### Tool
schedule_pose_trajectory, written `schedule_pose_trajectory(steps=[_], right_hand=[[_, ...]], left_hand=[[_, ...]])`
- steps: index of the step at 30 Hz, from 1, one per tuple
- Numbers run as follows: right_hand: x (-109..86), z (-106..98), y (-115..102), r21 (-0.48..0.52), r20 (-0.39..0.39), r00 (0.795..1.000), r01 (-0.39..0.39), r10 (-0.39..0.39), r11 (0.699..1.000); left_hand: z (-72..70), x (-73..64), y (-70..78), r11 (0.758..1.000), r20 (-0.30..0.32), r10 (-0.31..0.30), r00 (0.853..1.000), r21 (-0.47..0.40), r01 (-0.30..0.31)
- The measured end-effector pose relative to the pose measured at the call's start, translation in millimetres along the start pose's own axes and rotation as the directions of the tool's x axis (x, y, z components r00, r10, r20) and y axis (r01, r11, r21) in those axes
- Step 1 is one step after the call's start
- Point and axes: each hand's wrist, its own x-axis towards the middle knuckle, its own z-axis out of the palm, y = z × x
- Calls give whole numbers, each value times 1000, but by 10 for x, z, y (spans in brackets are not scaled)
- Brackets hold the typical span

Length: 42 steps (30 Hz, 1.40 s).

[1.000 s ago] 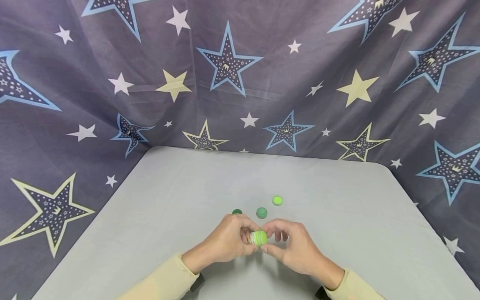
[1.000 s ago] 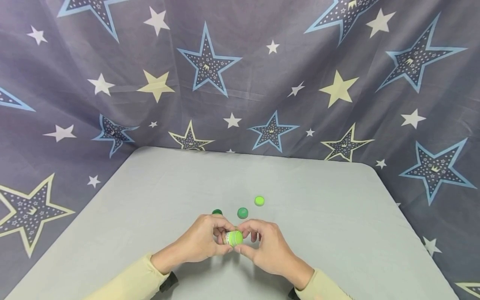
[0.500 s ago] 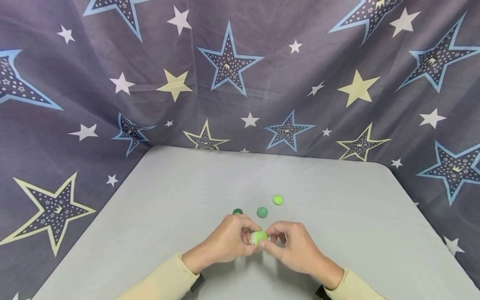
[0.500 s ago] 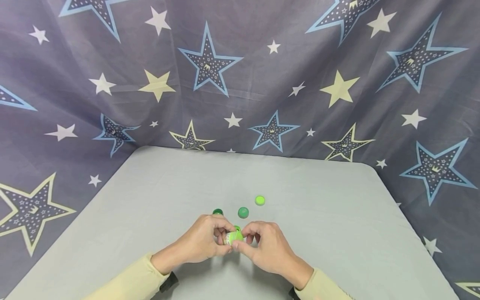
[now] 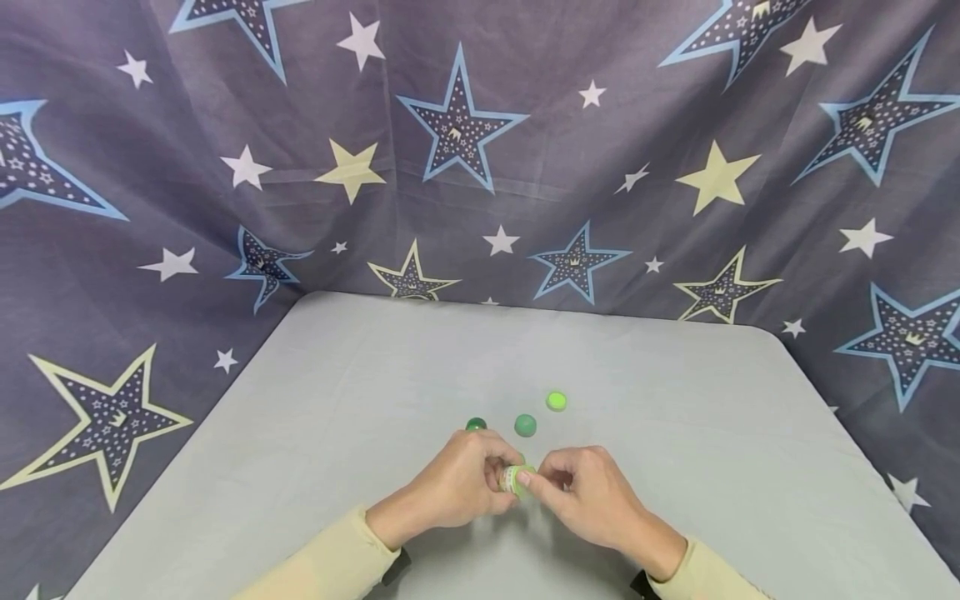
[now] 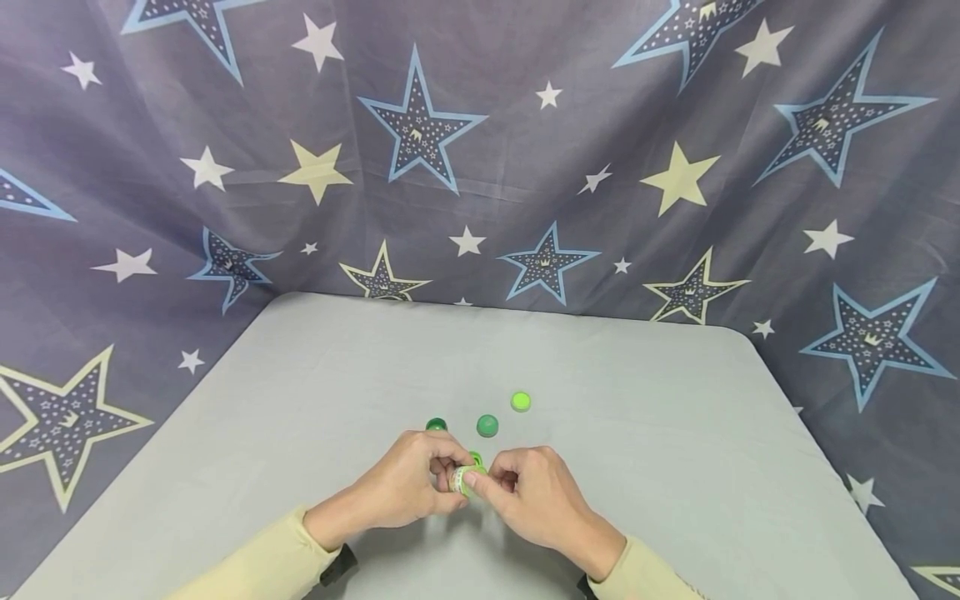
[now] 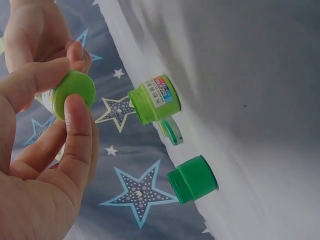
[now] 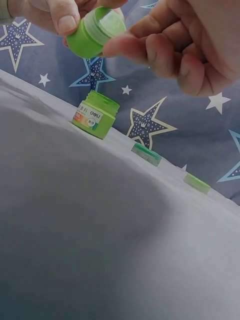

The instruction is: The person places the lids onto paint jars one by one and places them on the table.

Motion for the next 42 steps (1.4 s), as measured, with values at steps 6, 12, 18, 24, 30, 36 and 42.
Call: schedule_pose_trajectory(steps=[6, 12, 18, 24, 30, 36, 42], right_hand=[[-12, -14, 17, -7, -43, 999, 4, -4, 1000], [-32, -24, 44, 34, -99, 985, 146, -142, 989], [-48, -28, 51, 57, -87, 968, 241, -235, 969], [-48, -21, 54, 73, -69, 973, 226, -222, 971], [-47, -7, 47, 69, -74, 977, 207, -202, 976], [-37, 10, 32, 57, -90, 979, 191, -185, 980], [-33, 35, 43, 15, -93, 985, 148, -146, 989]], left_hand=[[-8, 0, -6, 1000, 1, -16, 1000, -8, 16], [1, -1, -16, 1000, -6, -9, 1000, 5, 9], [1, -1, -25, 1000, -12, -9, 1000, 5, 9], [2, 5, -27, 1000, -12, -4, 1000, 5, 4], [8, 3, -26, 1000, -10, -10, 1000, 6, 10], [3, 2, -30, 1000, -8, -6, 1000, 3, 6], [-2, -3, -28, 1000, -9, 2, 1000, -10, -2]])
